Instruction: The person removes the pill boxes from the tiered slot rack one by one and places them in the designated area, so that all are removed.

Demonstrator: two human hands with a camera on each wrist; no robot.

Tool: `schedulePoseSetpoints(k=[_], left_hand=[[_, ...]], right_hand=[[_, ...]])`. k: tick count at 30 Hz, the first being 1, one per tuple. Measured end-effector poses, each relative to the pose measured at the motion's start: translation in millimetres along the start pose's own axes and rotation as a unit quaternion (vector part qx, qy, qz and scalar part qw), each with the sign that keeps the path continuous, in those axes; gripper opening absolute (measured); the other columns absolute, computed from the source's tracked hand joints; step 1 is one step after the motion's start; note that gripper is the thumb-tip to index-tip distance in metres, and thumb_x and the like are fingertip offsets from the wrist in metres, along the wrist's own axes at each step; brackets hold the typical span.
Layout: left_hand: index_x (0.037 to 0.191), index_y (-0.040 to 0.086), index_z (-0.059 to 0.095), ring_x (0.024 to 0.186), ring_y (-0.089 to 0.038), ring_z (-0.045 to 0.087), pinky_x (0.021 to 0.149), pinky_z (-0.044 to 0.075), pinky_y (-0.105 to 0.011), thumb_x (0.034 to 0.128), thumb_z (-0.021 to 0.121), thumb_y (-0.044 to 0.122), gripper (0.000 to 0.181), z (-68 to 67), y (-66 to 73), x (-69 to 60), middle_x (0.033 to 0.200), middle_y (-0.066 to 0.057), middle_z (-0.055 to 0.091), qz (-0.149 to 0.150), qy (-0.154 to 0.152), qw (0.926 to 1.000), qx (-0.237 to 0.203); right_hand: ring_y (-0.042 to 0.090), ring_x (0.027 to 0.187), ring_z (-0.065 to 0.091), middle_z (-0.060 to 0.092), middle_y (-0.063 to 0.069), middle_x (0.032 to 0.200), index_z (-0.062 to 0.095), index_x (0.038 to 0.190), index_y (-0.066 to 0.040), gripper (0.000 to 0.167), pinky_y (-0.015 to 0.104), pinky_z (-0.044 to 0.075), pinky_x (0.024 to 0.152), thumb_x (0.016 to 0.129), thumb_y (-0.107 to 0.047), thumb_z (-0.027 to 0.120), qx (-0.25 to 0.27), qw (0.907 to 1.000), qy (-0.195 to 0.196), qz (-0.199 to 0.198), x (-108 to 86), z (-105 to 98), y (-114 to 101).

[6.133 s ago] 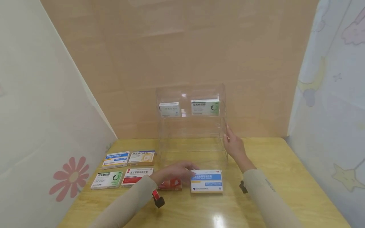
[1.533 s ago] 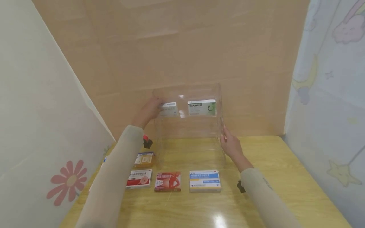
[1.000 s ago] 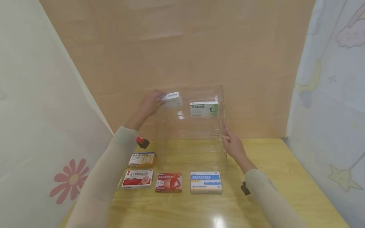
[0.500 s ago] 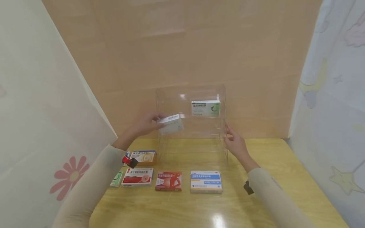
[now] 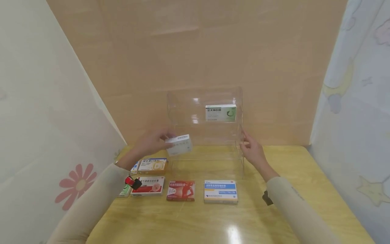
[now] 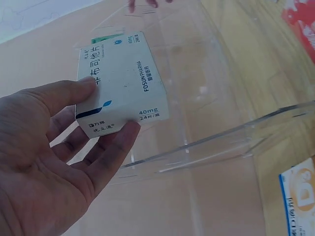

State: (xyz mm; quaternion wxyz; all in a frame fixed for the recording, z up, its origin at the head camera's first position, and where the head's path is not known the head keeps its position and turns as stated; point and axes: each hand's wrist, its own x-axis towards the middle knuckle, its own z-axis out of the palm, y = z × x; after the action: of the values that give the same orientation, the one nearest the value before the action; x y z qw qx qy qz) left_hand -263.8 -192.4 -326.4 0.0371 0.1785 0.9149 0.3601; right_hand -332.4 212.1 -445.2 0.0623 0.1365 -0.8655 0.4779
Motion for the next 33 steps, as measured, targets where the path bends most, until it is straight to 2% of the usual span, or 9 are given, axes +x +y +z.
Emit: schedulePoseSetpoints(k=[3, 9, 12, 17, 21, 24, 27, 30, 33], left_hand=[[0.127, 0.006, 0.067, 0.099, -0.024, 0.063, 0.075, 0.056, -0.029, 0.0965, 0.07, 0.015, 0.032, 7.7, -8.3, -3.0, 0.119, -0.011, 0.066, 0.0, -0.017, 0.9998, -0.002], [0.125, 0.008, 0.068, 0.095, -0.019, 0.064, 0.071, 0.055, -0.028, 0.0962, 0.071, 0.018, 0.031, 22.6, -17.6, -12.0, 0.116, -0.009, 0.069, 0.011, -0.035, 0.9989, 0.029], [0.125, 0.01, 0.069, 0.092, -0.018, 0.065, 0.07, 0.057, -0.028, 0.0959, 0.072, 0.019, 0.03, 30.0, -21.4, -18.0, 0.114, -0.006, 0.068, -0.006, -0.049, 0.9987, 0.01], [0.127, 0.013, 0.068, 0.091, -0.018, 0.065, 0.071, 0.06, -0.031, 0.0962, 0.072, 0.021, 0.032, 41.9, -26.9, -29.1, 0.113, -0.004, 0.067, -0.04, -0.087, 0.9943, -0.048], [0.127, 0.013, 0.068, 0.091, -0.018, 0.066, 0.073, 0.061, -0.036, 0.096, 0.072, 0.022, 0.033, 54.0, -35.1, -34.8, 0.113, -0.005, 0.066, -0.058, -0.11, 0.9884, -0.087], [0.127, 0.015, 0.069, 0.091, -0.017, 0.067, 0.079, 0.061, -0.046, 0.0957, 0.072, 0.022, 0.032, 65.7, -43.3, -39.5, 0.113, -0.005, 0.064, -0.08, -0.126, 0.9814, -0.12], [0.126, 0.015, 0.069, 0.09, -0.019, 0.069, 0.082, 0.06, -0.053, 0.0955, 0.072, 0.02, 0.031, 77.8, -50.0, -44.6, 0.114, -0.004, 0.064, -0.089, -0.147, 0.9735, -0.15], [0.124, 0.012, 0.069, 0.09, -0.021, 0.069, 0.079, 0.061, -0.05, 0.0951, 0.073, 0.017, 0.03, 87.4, -53.8, -49.5, 0.115, -0.005, 0.063, -0.094, -0.17, 0.965, -0.176], [0.121, 0.011, 0.07, 0.09, -0.02, 0.069, 0.074, 0.062, -0.046, 0.0936, 0.074, 0.015, 0.028, 95.3, -56.2, -53.8, 0.113, -0.006, 0.063, -0.098, -0.181, 0.9609, -0.185]], right_hand=[[0.042, 0.111, 0.063, 0.048, 0.03, 0.143, 0.02, 0.163, -0.025, 0.066, 0.026, 0.061, 0.066, 0.105, -0.019, 0.051, 0.0, 1.0, -0.003, -0.001, 0.1, -0.3, 0.8], [0.042, 0.112, 0.062, 0.049, 0.029, 0.142, 0.019, 0.163, -0.025, 0.067, 0.025, 0.06, 0.065, 0.105, -0.016, 0.052, 0.002, 1.0, -0.004, 0.001, 1.3, -1.5, 1.7], [0.043, 0.113, 0.062, 0.049, 0.029, 0.142, 0.019, 0.163, -0.025, 0.068, 0.026, 0.061, 0.066, 0.105, -0.016, 0.052, 0.004, 1.0, -0.006, 0.005, 1.2, -0.9, 2.2], [0.046, 0.115, 0.061, 0.048, 0.029, 0.143, 0.016, 0.163, -0.025, 0.068, 0.037, 0.062, 0.072, 0.106, -0.016, 0.051, 0.013, 0.9998, -0.016, 0.006, 1.1, 0.6, 2.5], [0.046, 0.116, 0.061, 0.047, 0.03, 0.143, 0.015, 0.163, -0.025, 0.068, 0.037, 0.062, 0.073, 0.106, -0.016, 0.05, 0.013, 0.9997, -0.019, 0.005, 2.0, 0.2, 2.1], [0.045, 0.116, 0.061, 0.046, 0.03, 0.144, 0.014, 0.163, -0.025, 0.068, 0.032, 0.062, 0.07, 0.106, -0.018, 0.05, 0.009, 0.9997, -0.021, 0.006, 2.7, -0.6, 1.6], [0.045, 0.117, 0.06, 0.046, 0.03, 0.145, 0.013, 0.163, -0.026, 0.068, 0.029, 0.062, 0.068, 0.107, -0.021, 0.05, 0.005, 0.9996, -0.027, 0.01, 2.4, -1.3, 0.5], [0.046, 0.117, 0.06, 0.045, 0.03, 0.145, 0.012, 0.163, -0.029, 0.068, 0.03, 0.062, 0.068, 0.107, -0.025, 0.05, 0.0, 0.9994, -0.033, 0.012, 0.9, -2.3, -1.2], [0.046, 0.117, 0.06, 0.044, 0.03, 0.146, 0.012, 0.163, -0.03, 0.068, 0.031, 0.062, 0.068, 0.107, -0.027, 0.05, 0.001, 0.9993, -0.036, 0.013, -0.6, -3.2, -2.7]])
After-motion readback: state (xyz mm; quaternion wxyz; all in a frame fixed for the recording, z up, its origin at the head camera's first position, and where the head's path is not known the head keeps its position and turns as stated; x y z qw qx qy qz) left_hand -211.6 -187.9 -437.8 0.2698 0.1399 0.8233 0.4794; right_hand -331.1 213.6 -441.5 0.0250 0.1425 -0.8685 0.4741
